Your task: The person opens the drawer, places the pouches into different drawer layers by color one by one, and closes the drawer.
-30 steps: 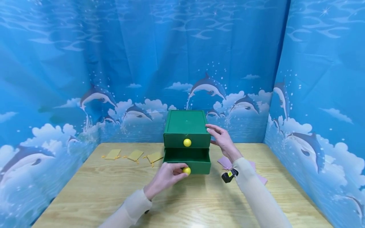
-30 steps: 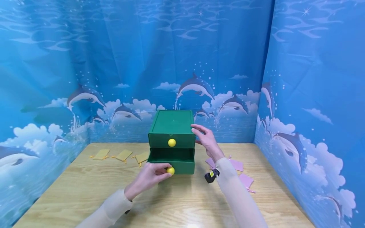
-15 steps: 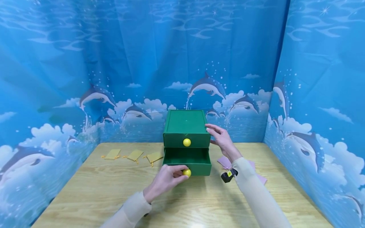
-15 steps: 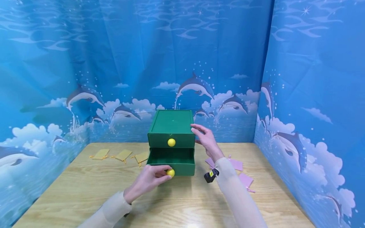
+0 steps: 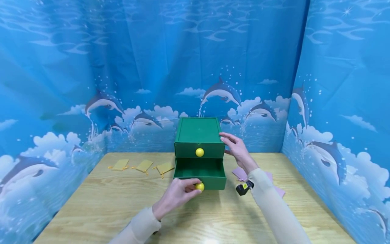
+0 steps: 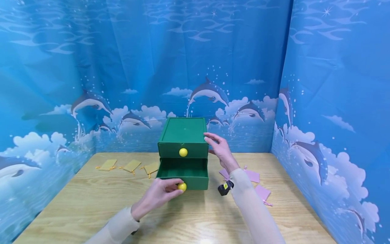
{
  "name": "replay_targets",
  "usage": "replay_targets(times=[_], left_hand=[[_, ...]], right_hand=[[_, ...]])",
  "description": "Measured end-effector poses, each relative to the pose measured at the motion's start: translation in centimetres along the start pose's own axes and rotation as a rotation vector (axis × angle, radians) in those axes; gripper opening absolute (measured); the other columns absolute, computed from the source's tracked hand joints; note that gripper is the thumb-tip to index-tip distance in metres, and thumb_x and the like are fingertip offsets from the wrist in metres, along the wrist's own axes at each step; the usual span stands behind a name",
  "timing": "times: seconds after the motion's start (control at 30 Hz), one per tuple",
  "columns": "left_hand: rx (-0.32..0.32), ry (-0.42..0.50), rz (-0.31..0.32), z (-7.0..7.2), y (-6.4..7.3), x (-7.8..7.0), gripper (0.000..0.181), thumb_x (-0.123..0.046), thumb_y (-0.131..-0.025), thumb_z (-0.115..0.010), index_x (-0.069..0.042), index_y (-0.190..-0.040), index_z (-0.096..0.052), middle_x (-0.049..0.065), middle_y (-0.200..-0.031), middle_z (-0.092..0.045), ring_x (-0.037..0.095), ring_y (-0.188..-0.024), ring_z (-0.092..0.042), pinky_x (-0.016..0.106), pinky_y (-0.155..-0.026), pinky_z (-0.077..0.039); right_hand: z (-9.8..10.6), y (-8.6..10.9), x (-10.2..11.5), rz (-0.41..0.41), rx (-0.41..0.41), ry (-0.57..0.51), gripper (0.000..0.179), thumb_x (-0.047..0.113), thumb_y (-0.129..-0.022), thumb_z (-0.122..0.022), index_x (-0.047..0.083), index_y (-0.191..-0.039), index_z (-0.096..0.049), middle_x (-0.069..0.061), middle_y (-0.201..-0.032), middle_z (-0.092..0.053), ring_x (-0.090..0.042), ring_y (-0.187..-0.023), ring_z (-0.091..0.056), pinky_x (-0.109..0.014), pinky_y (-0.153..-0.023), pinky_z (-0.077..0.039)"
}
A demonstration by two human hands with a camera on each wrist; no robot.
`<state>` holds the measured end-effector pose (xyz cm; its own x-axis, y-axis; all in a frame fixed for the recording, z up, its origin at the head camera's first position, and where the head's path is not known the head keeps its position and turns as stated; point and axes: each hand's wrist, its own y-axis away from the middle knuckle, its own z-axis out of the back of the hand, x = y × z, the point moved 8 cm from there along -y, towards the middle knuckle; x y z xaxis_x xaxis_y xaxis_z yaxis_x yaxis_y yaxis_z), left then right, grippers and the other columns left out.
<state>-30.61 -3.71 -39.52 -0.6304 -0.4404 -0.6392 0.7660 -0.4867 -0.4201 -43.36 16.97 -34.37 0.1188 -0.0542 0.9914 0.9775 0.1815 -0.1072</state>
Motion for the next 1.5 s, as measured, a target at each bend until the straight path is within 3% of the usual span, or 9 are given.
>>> replay_targets(times=[0.27,0.5,0.73,0.97,1.17,1.3,1.4,1.5], left_hand=[[-0.04,-0.044,-0.053,0.8,0.1,-0.7,0.02,-0.018,-0.089,-0.073,-0.011,-0.107,-0.074,0.001,-0.08,-0.075,-0.003,-0.063,-0.063,0.014,-0.057,-0.053],[-0.181,-0.023,-0.124,3.0,-0.1,-1.5,0.007,-0.017,-0.091,-0.071,-0.012,-0.092,-0.076,-0.005,-0.072,-0.07,-0.005,-0.052,-0.054,0.018,-0.048,-0.05],[-0.259,0.046,-0.131,4.6,0.1,-1.4,0.014,-0.02,-0.094,-0.067,-0.009,-0.091,-0.074,-0.009,-0.059,-0.059,0.001,-0.043,-0.053,0.02,-0.043,-0.048],[-0.365,0.014,-0.167,6.3,0.1,-1.0,0.014,-0.018,-0.093,-0.068,-0.007,-0.088,-0.073,-0.004,-0.059,-0.061,-0.002,-0.046,-0.048,0.02,-0.042,-0.042],[-0.408,0.08,-0.095,7.8,-0.1,0.3,0.015,-0.019,-0.093,-0.069,-0.006,-0.088,-0.075,0.0,-0.06,-0.064,0.011,-0.049,-0.058,0.024,-0.045,-0.048],[-0.417,0.145,0.018,8.5,-0.4,1.9,0.015,-0.018,-0.092,-0.07,-0.004,-0.09,-0.075,0.009,-0.062,-0.066,0.018,-0.051,-0.06,0.026,-0.049,-0.051],[-0.422,0.217,0.133,9.0,-0.6,3.6,0.017,-0.016,-0.092,-0.07,0.0,-0.093,-0.074,0.018,-0.066,-0.066,0.019,-0.05,-0.058,0.028,-0.046,-0.048],[-0.435,0.304,0.204,9.5,-0.7,5.1,0.023,-0.022,-0.093,-0.07,0.0,-0.095,-0.074,0.022,-0.067,-0.064,0.017,-0.046,-0.054,0.029,-0.042,-0.044]], right_hand=[[-0.1,0.2,0.2,0.006,0.004,0.004,0.047,0.037,-0.099,-0.057,0.018,-0.142,-0.052,-0.006,-0.151,-0.043,-0.029,-0.142,-0.036,-0.055,-0.109,-0.04],[0.0,0.1,0.1,0.005,0.005,-0.002,0.047,0.037,-0.099,-0.058,0.018,-0.142,-0.052,-0.005,-0.15,-0.044,-0.028,-0.141,-0.037,-0.055,-0.109,-0.04],[0.0,0.0,-0.1,0.011,0.014,0.0,0.05,0.04,-0.098,-0.058,0.018,-0.143,-0.051,-0.005,-0.151,-0.042,-0.028,-0.141,-0.037,-0.055,-0.109,-0.04],[0.0,0.0,-0.2,0.008,0.011,0.002,0.049,0.04,-0.098,-0.058,0.018,-0.142,-0.052,-0.005,-0.151,-0.042,-0.028,-0.141,-0.036,-0.055,-0.109,-0.04],[-0.1,-0.1,-0.2,0.008,0.013,0.005,0.049,0.04,-0.099,-0.058,0.018,-0.142,-0.052,-0.005,-0.151,-0.042,-0.029,-0.141,-0.036,-0.055,-0.108,-0.04],[-0.1,-0.1,-0.2,0.009,0.014,0.002,0.05,0.04,-0.098,-0.059,0.018,-0.142,-0.052,-0.005,-0.151,-0.042,-0.028,-0.142,-0.036,-0.055,-0.109,-0.04],[-0.1,-0.1,-0.2,0.011,0.013,0.002,0.05,0.04,-0.098,-0.059,0.018,-0.142,-0.052,-0.005,-0.151,-0.042,-0.028,-0.141,-0.037,-0.055,-0.109,-0.04],[-0.1,-0.1,-0.2,0.015,0.013,0.004,0.05,0.04,-0.098,-0.059,0.018,-0.142,-0.052,-0.005,-0.151,-0.042,-0.028,-0.141,-0.037,-0.055,-0.109,-0.04]])
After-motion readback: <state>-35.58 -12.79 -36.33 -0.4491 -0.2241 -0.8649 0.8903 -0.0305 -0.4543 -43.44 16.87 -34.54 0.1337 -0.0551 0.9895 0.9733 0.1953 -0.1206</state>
